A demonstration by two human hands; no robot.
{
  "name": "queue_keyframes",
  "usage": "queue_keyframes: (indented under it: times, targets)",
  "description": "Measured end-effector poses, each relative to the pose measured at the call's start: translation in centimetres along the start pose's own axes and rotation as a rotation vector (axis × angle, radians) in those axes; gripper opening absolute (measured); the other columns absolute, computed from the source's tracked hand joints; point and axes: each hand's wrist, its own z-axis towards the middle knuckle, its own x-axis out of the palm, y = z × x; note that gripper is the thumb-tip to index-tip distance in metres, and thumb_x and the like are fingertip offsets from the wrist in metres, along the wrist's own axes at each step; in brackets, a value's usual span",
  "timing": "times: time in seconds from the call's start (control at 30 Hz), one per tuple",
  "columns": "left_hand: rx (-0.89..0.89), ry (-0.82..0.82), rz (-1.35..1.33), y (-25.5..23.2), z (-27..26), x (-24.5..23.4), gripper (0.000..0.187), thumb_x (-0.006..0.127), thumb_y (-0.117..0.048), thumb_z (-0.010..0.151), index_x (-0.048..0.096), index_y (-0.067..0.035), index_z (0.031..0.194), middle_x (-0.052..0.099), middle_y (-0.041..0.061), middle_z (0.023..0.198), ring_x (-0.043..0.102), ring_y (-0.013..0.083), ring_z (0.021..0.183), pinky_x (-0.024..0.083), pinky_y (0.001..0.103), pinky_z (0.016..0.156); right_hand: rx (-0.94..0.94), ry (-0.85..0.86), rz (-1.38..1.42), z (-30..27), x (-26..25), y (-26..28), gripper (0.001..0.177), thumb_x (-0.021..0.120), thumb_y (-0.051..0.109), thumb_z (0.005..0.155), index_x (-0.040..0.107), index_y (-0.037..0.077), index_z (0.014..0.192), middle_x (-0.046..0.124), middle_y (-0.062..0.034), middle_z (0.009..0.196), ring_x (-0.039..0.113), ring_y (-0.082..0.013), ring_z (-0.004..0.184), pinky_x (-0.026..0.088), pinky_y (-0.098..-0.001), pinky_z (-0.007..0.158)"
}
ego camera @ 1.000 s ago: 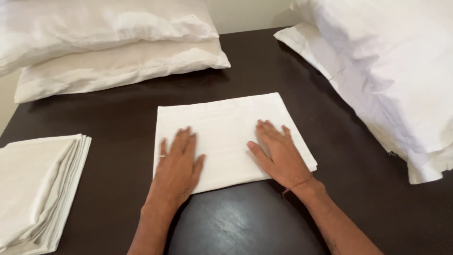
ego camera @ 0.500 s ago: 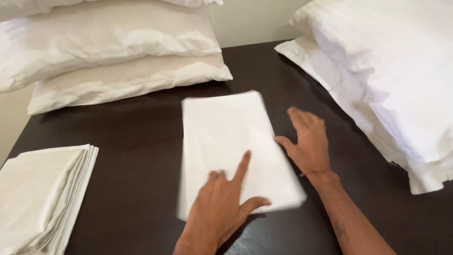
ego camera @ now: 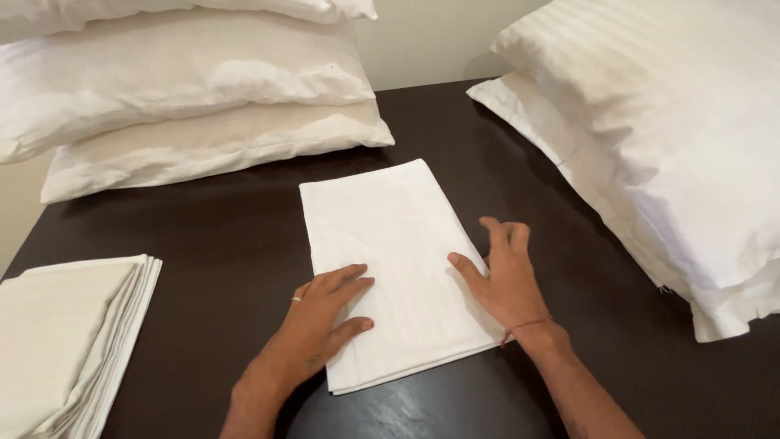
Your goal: Remove a pillowcase from a pillow, fold the pillowcase neatly, and stack it with other linens.
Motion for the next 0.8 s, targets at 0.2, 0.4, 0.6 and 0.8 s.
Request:
queue_keyframes:
  times: [0.2, 0.4, 0.6, 0.8]
  targets:
    - [-0.203, 0.247, -0.193, -0.1, 0.5, -3.2, 0.078, 0.088, -0.038, 0.074, 0.057, -0.033, 0.146, 0.046, -0.013, 0.157, 0.035, 0.0129, 0.146, 0.026, 0.040, 0.123, 0.236, 0.110, 0.008, 2.4, 0.2, -1.8, 0.086, 0.079, 0.039, 0.078, 0.046, 0.000, 0.147, 0.075, -0.0169, 0.100, 0.075, -0.0270, 0.090, 0.059, -0.0379, 0.084]
    - [-0.553, -0.275, -0.044, 2.4, 4.6, -0.8, 0.063, 0.079, -0.035, 0.088, 0.056, 0.002, 0.135, 0.052, 0.019, 0.137, 0.053, 0.0337, 0.125, 0.050, 0.048, 0.102, 0.242, 0.011, 0.048, 6.1, 3.0, -1.5, 0.055, 0.071, 0.046, 0.090, 0.073, -0.001, 0.119, 0.078, -0.0148, 0.094, 0.075, -0.0255, 0.088, 0.058, -0.0376, 0.082]
    - [-0.666, -0.246, -0.042, 5.1, 9.9, 0.7, 0.051, 0.079, -0.027, 0.090, 0.059, 0.007, 0.121, 0.047, 0.024, 0.138, 0.051, 0.0357, 0.126, 0.054, 0.045, 0.099, 0.427, 0.197, -0.033, 8.4, 4.5, 0.6, 0.046, 0.073, 0.041, 0.091, 0.078, 0.001, 0.112, 0.079, -0.0156, 0.096, 0.077, -0.0261, 0.086, 0.059, -0.0377, 0.083]
    - [-0.539, -0.381, -0.293, 6.3, 10.8, 1.4, 0.052, 0.077, -0.013, 0.089, 0.050, 0.000, 0.130, 0.062, 0.024, 0.124, 0.068, 0.0362, 0.107, 0.059, 0.043, 0.090, 0.273, 0.065, 0.251, 9.5, 5.7, -2.7, 0.032, 0.071, 0.022, 0.086, 0.072, 0.003, 0.111, 0.074, -0.0105, 0.093, 0.068, -0.0227, 0.085, 0.055, -0.0363, 0.079]
